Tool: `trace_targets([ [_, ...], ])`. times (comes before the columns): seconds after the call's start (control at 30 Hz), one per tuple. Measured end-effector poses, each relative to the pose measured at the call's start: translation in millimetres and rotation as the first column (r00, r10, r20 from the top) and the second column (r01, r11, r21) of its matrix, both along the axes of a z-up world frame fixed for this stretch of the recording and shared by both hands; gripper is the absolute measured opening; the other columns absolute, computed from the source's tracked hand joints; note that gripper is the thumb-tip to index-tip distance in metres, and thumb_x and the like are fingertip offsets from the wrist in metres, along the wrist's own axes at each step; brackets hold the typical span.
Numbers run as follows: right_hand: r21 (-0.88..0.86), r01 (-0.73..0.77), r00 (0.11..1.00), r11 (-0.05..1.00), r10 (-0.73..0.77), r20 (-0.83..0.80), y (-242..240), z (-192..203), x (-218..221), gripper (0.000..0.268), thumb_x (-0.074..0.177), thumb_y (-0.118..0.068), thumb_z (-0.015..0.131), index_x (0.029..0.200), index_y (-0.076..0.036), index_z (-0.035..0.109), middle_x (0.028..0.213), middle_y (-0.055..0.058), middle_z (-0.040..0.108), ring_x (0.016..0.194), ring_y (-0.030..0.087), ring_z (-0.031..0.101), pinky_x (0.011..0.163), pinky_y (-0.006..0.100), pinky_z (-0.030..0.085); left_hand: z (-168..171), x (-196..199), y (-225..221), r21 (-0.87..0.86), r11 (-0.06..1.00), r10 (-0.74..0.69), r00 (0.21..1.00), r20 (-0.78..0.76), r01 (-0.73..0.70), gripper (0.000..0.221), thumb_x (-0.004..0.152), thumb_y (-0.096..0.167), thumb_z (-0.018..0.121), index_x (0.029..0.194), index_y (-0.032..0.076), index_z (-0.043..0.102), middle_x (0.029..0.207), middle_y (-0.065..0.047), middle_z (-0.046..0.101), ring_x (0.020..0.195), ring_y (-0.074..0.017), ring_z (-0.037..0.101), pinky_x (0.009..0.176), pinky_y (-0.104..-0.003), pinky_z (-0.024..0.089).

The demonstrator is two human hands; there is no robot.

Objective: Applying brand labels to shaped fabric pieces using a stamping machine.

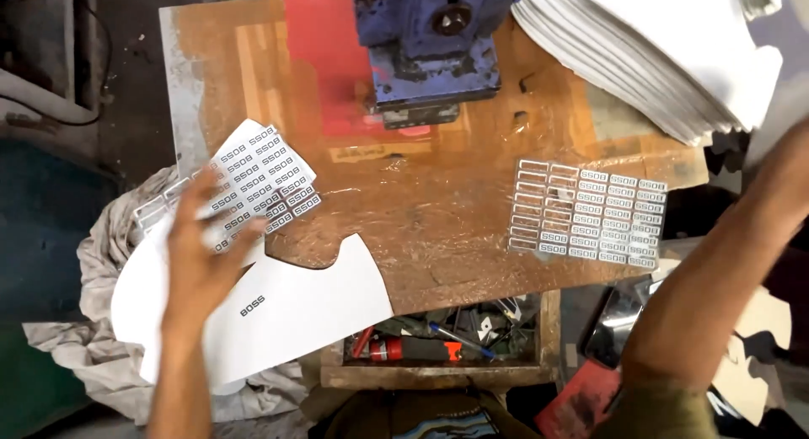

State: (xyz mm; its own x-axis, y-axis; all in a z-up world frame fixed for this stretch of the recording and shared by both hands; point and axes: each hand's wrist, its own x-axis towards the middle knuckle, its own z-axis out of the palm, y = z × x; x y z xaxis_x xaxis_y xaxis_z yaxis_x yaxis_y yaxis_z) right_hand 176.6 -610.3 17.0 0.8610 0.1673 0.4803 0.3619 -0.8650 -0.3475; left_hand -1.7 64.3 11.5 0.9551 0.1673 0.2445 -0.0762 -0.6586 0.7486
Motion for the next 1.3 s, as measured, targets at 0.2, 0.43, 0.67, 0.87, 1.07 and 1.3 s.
trace_targets([
  [0.2,-0.278,-0.28,0.951,0.919,0.306,0.053,220.2,22.3,-168.7,0.045,0.102,-0.006,0.054,0.147,-0.003,0.051,0.152,0.016,0.051,0.145,0.031,0.048,0.121,0.046,0.041,-0.2,73.8,-34.6,-0.739,0.636,-0.525,0.828,-0.199,0.225,0.086,0.094,0.063,0.049,0.161,0.01,0.039,0.152,-0.017,0.054,0.132,-0.0294,0.057,0.107,-0.047,0.048],
  [0.43,-0.122,-0.258,0.678,0.958,0.09,-0.73,189.9,-45.4,-180.6,0.061,0.096,-0.066,0.065,0.129,-0.016,0.06,0.166,0.008,0.042,0.14,0.023,0.047,0.118,0.037,0.046,-0.9,44.6,-118.0,0.259,0.875,-0.348,0.904,-0.25,0.409,0.116,0.067,0.075,0.078,0.15,0.003,0.039,0.141,-0.024,0.049,0.124,-0.0439,0.051,0.096,-0.051,0.046],
  [0.67,-0.235,-0.427,0.894,0.873,0.368,-0.257,261.6,-32.5,-49.3,0.076,0.102,-0.057,0.05,0.16,-0.009,0.04,0.166,0.025,0.028,0.155,0.044,0.016,0.126,0.054,0.016,-25.1,114.5,-97.9,0.459,0.884,-0.128,0.99,0.055,0.088,0.106,0.068,0.07,0.088,0.143,0.005,0.053,0.123,-0.026,0.054,0.111,-0.0446,0.057,0.089,-0.056,0.049],
  [0.87,-0.289,-0.402,0.897,0.869,0.311,-0.315,274.5,-14.2,-25.3,0.075,0.107,-0.056,0.053,0.155,0.0,0.041,0.16,0.03,0.031,0.153,0.049,0.017,0.124,0.056,0.016,-4.4,159.5,-94.4,0.421,0.887,-0.186,0.981,-0.049,0.189,0.104,0.062,0.062,0.092,0.139,0.004,0.056,0.128,-0.027,0.06,0.121,-0.0483,0.055,0.097,-0.06,0.044],
  [1.07,-0.224,-0.319,0.942,0.921,0.282,-0.181,247.7,-18.6,-51.3,0.071,0.105,-0.054,0.054,0.153,-0.002,0.047,0.16,0.025,0.04,0.153,0.044,0.031,0.127,0.055,0.024,-8.4,152.6,-113.1,0.358,0.909,-0.163,0.972,-0.168,0.214,0.106,0.06,0.062,0.091,0.139,0.0,0.054,0.132,-0.029,0.057,0.124,-0.0492,0.052,0.102,-0.062,0.04],
  [1.3,0.242,0.307,0.935,0.92,-0.245,-0.257,119.1,-38.2,-144.0,0.093,0.083,-0.028,0.093,0.15,0.006,0.039,0.135,0.021,0.056,0.126,0.032,0.056,0.105,0.04,0.046,-49.8,122.8,-115.4,0.632,0.772,-0.105,0.994,0.026,0.065,0.086,0.085,0.069,0.071,0.142,0.007,0.057,0.149,-0.038,0.036,0.137,-0.0565,0.028,0.103,-0.072,0.025],
])
